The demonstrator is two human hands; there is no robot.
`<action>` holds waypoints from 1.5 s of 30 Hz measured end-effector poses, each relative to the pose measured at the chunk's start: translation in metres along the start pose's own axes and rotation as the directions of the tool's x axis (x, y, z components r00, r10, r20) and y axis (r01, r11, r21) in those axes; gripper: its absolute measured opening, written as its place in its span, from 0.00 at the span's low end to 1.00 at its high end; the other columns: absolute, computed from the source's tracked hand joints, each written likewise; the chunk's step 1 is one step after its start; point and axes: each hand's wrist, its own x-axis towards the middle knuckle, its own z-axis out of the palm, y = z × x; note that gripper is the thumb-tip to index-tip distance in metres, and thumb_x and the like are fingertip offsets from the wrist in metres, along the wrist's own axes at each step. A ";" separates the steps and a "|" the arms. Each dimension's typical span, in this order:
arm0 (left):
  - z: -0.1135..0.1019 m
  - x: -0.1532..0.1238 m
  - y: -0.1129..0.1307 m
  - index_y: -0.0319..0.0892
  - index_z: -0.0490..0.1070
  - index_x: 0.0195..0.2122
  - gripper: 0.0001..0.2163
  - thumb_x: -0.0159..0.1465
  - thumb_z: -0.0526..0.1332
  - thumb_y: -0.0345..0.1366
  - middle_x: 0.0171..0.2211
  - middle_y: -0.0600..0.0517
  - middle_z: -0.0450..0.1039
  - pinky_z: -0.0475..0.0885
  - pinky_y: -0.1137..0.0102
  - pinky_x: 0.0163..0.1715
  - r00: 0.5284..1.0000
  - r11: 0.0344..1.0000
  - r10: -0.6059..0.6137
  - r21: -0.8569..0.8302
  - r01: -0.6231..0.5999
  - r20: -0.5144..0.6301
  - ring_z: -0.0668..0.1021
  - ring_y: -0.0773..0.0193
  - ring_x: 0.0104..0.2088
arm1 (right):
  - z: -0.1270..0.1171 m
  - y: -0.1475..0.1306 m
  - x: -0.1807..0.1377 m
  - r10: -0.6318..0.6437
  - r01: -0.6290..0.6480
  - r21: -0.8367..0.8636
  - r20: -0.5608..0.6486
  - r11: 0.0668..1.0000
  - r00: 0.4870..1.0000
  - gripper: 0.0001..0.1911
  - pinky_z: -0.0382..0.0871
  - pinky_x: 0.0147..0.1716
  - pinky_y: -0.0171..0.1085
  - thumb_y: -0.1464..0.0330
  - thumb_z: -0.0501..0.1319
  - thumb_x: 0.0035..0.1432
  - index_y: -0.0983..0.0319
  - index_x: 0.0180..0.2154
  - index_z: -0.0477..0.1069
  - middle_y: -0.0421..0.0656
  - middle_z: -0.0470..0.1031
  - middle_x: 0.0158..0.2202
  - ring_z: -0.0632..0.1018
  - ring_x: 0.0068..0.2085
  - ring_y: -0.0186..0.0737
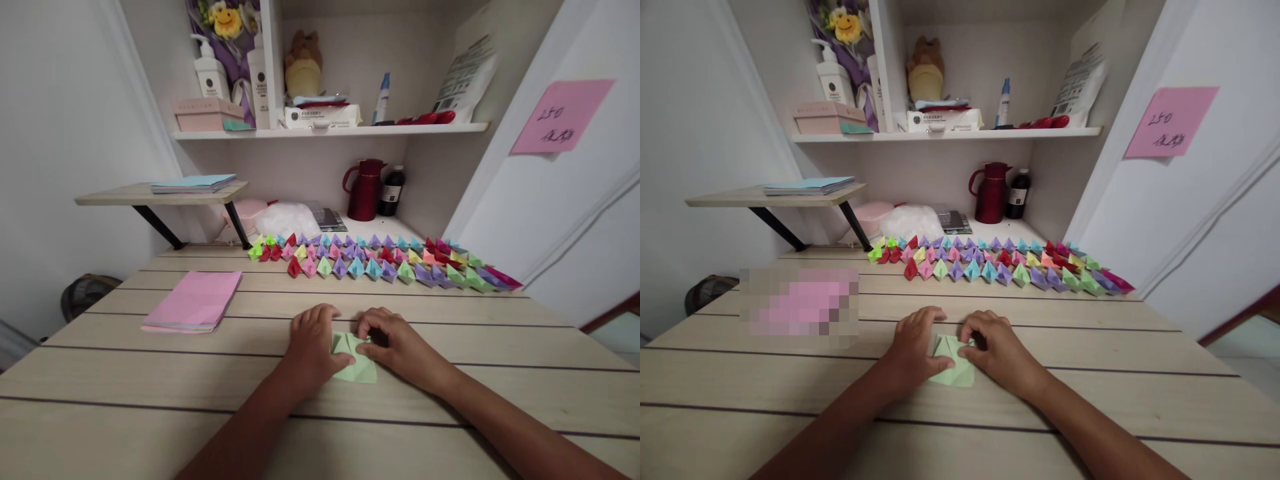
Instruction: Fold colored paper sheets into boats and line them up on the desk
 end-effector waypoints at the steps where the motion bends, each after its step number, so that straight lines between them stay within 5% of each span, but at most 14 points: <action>1: -0.001 0.001 0.000 0.46 0.63 0.51 0.28 0.49 0.70 0.38 0.54 0.48 0.68 0.56 0.57 0.55 1.000 1.000 0.001 -0.013 -0.001 -0.002 0.67 0.53 0.55 | -0.001 -0.001 0.000 0.002 -0.001 0.032 -0.008 0.999 1.000 0.03 0.63 0.39 0.40 0.68 0.63 0.54 0.58 0.30 0.68 0.40 0.74 0.33 0.72 0.36 0.41; 8: -0.002 0.003 -0.002 0.47 0.72 0.41 0.17 0.50 0.70 0.38 0.39 0.54 0.73 0.60 0.59 0.52 0.999 1.000 0.018 -0.017 -0.017 0.052 0.74 0.57 0.45 | -0.002 -0.007 -0.003 0.023 -0.023 0.336 0.006 0.942 1.000 0.02 0.62 0.29 0.34 0.69 0.61 0.54 0.60 0.29 0.68 0.37 0.69 0.26 0.69 0.29 0.36; 15: -0.001 0.000 -0.004 0.48 0.70 0.41 0.18 0.49 0.70 0.40 0.50 0.51 0.67 0.58 0.58 0.54 0.995 0.998 0.059 0.029 -0.061 0.075 0.68 0.54 0.53 | 0.001 -0.010 -0.004 -0.019 -0.012 0.494 0.058 0.870 0.998 0.04 0.63 0.31 0.33 0.68 0.61 0.56 0.61 0.31 0.69 0.37 0.68 0.29 0.68 0.31 0.34; 24: -0.003 -0.004 0.002 0.45 0.67 0.31 0.09 0.51 0.66 0.34 0.54 0.50 0.66 0.53 0.56 0.57 0.988 0.996 0.089 -0.023 -0.087 0.128 0.64 0.54 0.57 | -0.013 -0.008 -0.002 0.084 -0.076 0.444 0.000 0.893 0.996 0.14 0.65 0.36 0.36 0.59 0.56 0.62 0.61 0.43 0.72 0.42 0.75 0.36 0.73 0.37 0.39; 27: -0.001 -0.002 0.001 0.45 0.67 0.30 0.08 0.51 0.66 0.34 0.53 0.52 0.68 0.54 0.57 0.56 0.992 0.996 0.089 -0.037 -0.086 0.084 0.66 0.56 0.55 | -0.014 -0.010 -0.004 0.050 -0.067 0.387 0.053 0.920 0.997 0.14 0.66 0.37 0.37 0.60 0.61 0.57 0.60 0.42 0.74 0.43 0.76 0.38 0.74 0.38 0.41; 31: -0.001 0.000 0.003 0.44 0.67 0.28 0.08 0.51 0.66 0.33 0.47 0.53 0.72 0.56 0.59 0.54 0.996 0.994 0.064 -0.089 -0.059 0.057 0.70 0.57 0.50 | -0.007 -0.010 -0.003 0.073 -0.087 0.369 0.051 0.925 0.996 0.08 0.64 0.32 0.35 0.63 0.64 0.52 0.62 0.29 0.74 0.40 0.73 0.29 0.72 0.32 0.38; 35: -0.003 0.000 0.012 0.44 0.68 0.26 0.05 0.53 0.64 0.34 0.32 0.55 0.73 0.62 0.66 0.44 0.998 0.972 0.038 -0.233 -0.025 0.049 0.72 0.61 0.38 | -0.006 -0.011 -0.003 0.156 -0.160 0.539 0.053 0.827 0.986 0.11 0.61 0.28 0.33 0.61 0.64 0.52 0.62 0.27 0.72 0.37 0.69 0.24 0.68 0.27 0.34; 37: -0.004 0.000 0.017 0.43 0.68 0.24 0.06 0.55 0.63 0.36 0.25 0.56 0.69 0.63 0.70 0.35 0.998 0.913 -0.028 -0.405 0.051 0.061 0.71 0.64 0.31 | -0.009 -0.016 -0.004 0.191 -0.158 0.662 0.023 0.732 0.981 0.13 0.61 0.27 0.33 0.58 0.64 0.53 0.62 0.30 0.71 0.37 0.69 0.25 0.68 0.27 0.34; 40: -0.004 0.001 0.025 0.41 0.68 0.23 0.10 0.54 0.64 0.41 0.21 0.57 0.66 0.61 0.73 0.27 0.983 0.679 -0.169 -0.714 0.171 0.074 0.68 0.67 0.24 | -0.012 -0.026 -0.006 0.238 -0.128 0.816 -0.012 0.564 0.971 0.18 0.66 0.30 0.34 0.54 0.62 0.55 0.58 0.42 0.70 0.40 0.72 0.33 0.72 0.32 0.37; 45: 0.004 0.004 0.027 0.38 0.71 0.24 0.16 0.47 0.70 0.45 0.21 0.54 0.71 0.62 0.74 0.27 0.945 0.357 -0.317 -0.912 0.202 0.085 0.69 0.69 0.23 | -0.007 -0.032 -0.003 0.257 -0.141 0.845 0.004 0.516 0.966 0.28 0.66 0.32 0.34 0.60 0.71 0.44 0.57 0.47 0.67 0.40 0.73 0.39 0.73 0.33 0.38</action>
